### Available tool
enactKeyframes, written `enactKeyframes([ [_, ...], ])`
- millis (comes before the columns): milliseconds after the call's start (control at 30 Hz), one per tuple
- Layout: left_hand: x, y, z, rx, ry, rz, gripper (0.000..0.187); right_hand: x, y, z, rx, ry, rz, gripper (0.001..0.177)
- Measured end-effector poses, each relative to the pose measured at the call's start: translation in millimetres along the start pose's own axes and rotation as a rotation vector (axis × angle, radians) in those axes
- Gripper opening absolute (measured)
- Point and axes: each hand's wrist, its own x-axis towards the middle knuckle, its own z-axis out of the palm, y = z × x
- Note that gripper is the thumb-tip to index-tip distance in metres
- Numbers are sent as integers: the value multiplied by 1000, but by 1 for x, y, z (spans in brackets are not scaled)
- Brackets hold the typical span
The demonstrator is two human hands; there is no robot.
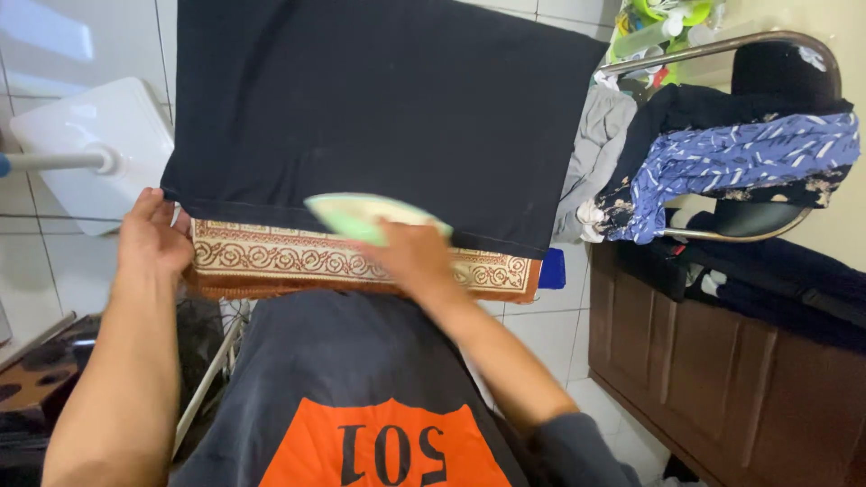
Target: The recorder is ironing a black garment on a surface covered with a prayer mat.
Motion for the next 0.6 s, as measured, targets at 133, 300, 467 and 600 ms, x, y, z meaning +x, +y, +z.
enactKeyframes([
  [133, -7, -4, -9, -101, -68, 0, 41, -52, 83, -15, -28, 104, 238, 55],
  [300, 11, -17, -32, -199, -127, 54, 48, -62, 105, -44, -85, -138, 565, 52],
  [467, 35, -25, -27, 222, -114, -146, 36, -29, 71, -35, -101, -29, 356, 47],
  [600, -2, -12, 18, 363, -139, -320, 38, 13, 9, -27, -52, -20, 158, 53],
])
